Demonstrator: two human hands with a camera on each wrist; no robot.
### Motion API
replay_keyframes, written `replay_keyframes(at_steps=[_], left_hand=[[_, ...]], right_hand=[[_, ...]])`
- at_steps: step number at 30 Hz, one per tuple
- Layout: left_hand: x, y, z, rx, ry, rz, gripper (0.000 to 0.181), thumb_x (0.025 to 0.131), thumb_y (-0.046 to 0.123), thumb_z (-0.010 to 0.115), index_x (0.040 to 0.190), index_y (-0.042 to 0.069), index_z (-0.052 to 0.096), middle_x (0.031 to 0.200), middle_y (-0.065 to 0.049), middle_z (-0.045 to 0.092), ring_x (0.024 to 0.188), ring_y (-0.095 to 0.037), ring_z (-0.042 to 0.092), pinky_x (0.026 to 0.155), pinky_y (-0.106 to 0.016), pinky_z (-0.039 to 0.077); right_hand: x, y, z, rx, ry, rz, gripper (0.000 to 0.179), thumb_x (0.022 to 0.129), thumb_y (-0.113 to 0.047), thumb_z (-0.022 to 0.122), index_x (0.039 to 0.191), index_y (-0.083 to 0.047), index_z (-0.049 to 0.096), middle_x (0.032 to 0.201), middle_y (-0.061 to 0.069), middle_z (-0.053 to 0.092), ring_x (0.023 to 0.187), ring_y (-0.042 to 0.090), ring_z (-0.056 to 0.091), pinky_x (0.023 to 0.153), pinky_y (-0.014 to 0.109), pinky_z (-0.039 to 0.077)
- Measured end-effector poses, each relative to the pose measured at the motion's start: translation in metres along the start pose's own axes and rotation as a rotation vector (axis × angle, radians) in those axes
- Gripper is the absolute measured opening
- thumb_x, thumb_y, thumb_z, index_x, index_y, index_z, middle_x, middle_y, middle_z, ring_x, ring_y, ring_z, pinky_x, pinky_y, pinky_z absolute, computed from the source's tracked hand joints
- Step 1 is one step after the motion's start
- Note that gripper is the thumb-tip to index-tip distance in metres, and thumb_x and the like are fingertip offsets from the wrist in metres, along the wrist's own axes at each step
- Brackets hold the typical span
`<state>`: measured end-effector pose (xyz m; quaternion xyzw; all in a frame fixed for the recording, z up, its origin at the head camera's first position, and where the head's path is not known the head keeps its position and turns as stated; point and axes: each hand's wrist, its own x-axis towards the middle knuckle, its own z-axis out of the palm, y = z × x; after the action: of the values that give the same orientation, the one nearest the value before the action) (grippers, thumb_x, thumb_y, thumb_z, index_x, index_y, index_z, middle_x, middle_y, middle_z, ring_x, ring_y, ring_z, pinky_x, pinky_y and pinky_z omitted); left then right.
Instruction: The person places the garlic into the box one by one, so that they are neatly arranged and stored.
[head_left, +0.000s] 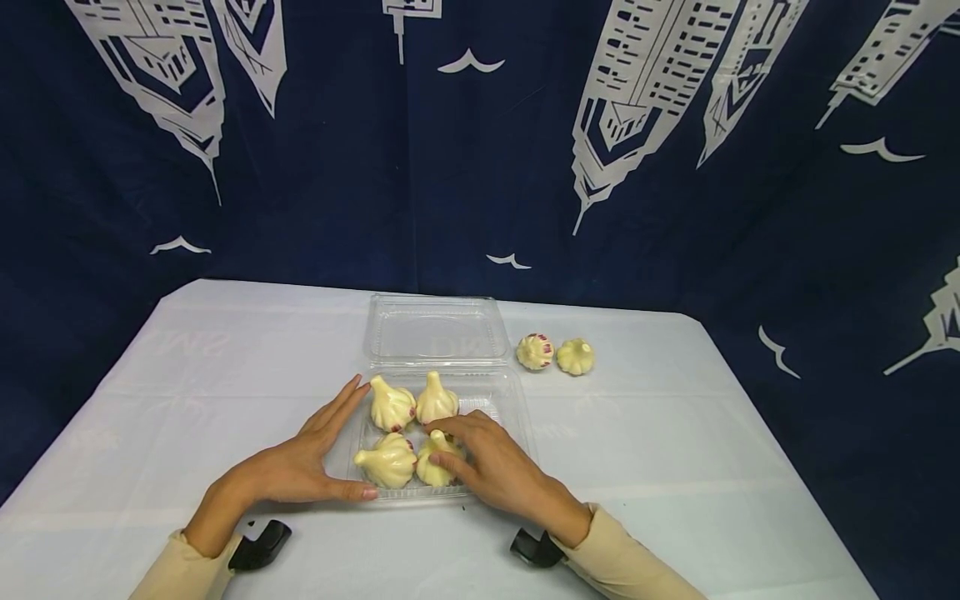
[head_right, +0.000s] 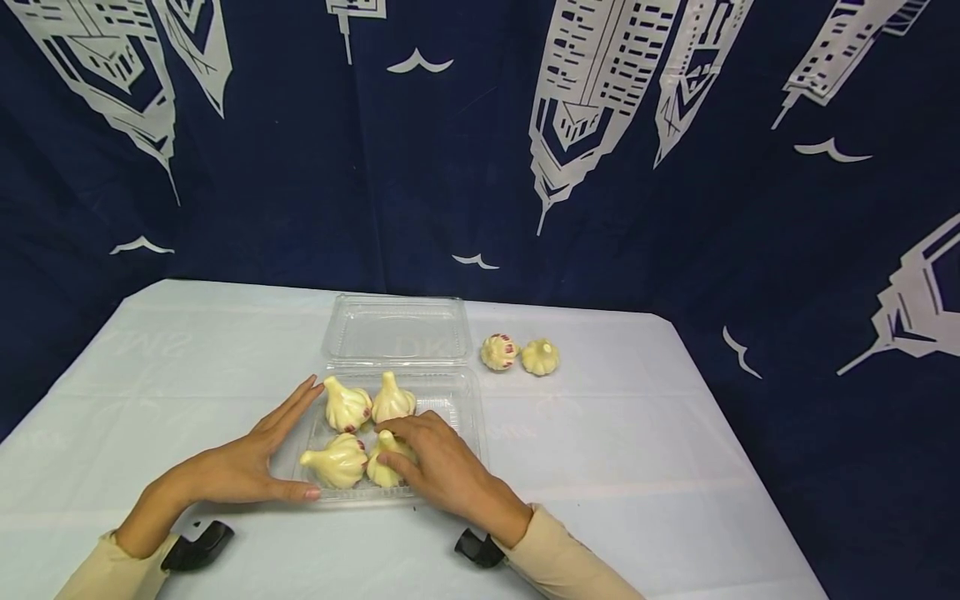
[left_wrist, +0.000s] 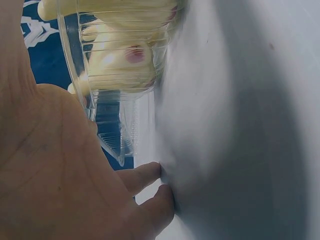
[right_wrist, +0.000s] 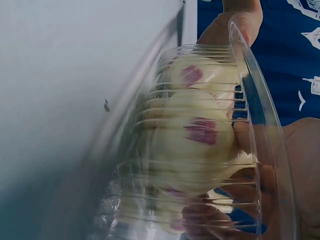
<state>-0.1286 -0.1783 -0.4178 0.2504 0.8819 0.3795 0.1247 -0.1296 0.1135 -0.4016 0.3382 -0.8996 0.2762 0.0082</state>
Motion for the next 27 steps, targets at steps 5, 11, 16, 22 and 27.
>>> replay_keyframes(at_steps=[5, 11, 16, 22, 27], left_hand=[[0.000, 0.000, 0.000, -0.002, -0.005, -0.008, 0.125, 0.077, 0.052, 0.083, 0.162, 0.030, -0.007, 0.169, -0.009, -0.011, 0.151, -0.049, 0.003, 0.106, -0.080, 0.021], [0.000, 0.000, 0.000, -0.002, -0.005, -0.003, 0.125, 0.077, 0.051, 0.083, 0.162, 0.029, -0.007, 0.169, -0.010, -0.011, 0.151, -0.049, 0.002, 0.106, -0.080, 0.021], [0.000, 0.000, 0.000, -0.002, -0.004, -0.003, 0.126, 0.077, 0.052, 0.083, 0.162, 0.029, -0.007, 0.169, -0.010, -0.011, 0.151, -0.049, 0.002, 0.107, -0.080, 0.020], [0.000, 0.000, 0.000, -0.004, -0.003, 0.006, 0.126, 0.077, 0.051, 0.083, 0.162, 0.028, -0.007, 0.169, -0.010, -0.011, 0.151, -0.049, 0.001, 0.107, -0.080, 0.019], [0.000, -0.001, 0.000, -0.003, -0.004, 0.002, 0.126, 0.077, 0.052, 0.083, 0.162, 0.028, -0.007, 0.169, -0.010, -0.011, 0.152, -0.049, 0.001, 0.107, -0.080, 0.019]], right_hand=[[0.001, -0.001, 0.001, -0.014, -0.012, 0.006, 0.037, 0.099, -0.028, 0.063, 0.134, -0.015, 0.063, 0.130, -0.002, 0.067, 0.112, 0.014, 0.060, 0.095, 0.035, 0.049], [0.002, 0.001, -0.001, 0.001, 0.018, -0.025, 0.032, 0.101, -0.027, 0.061, 0.131, -0.015, 0.063, 0.125, -0.003, 0.067, 0.116, 0.013, 0.059, 0.098, 0.036, 0.049], [0.001, 0.002, -0.005, 0.018, 0.030, -0.032, 0.031, 0.102, -0.026, 0.060, 0.130, -0.014, 0.064, 0.123, -0.002, 0.067, 0.110, 0.015, 0.061, 0.094, 0.035, 0.051], [0.001, 0.005, -0.019, 0.034, 0.082, -0.045, 0.028, 0.100, -0.026, 0.063, 0.123, -0.012, 0.067, 0.119, -0.002, 0.068, 0.108, 0.016, 0.061, 0.087, 0.031, 0.053], [0.002, 0.014, -0.034, 0.042, 0.142, -0.038, 0.025, 0.098, -0.023, 0.067, 0.119, -0.011, 0.069, 0.116, 0.000, 0.069, 0.102, 0.021, 0.063, 0.082, 0.029, 0.054]])
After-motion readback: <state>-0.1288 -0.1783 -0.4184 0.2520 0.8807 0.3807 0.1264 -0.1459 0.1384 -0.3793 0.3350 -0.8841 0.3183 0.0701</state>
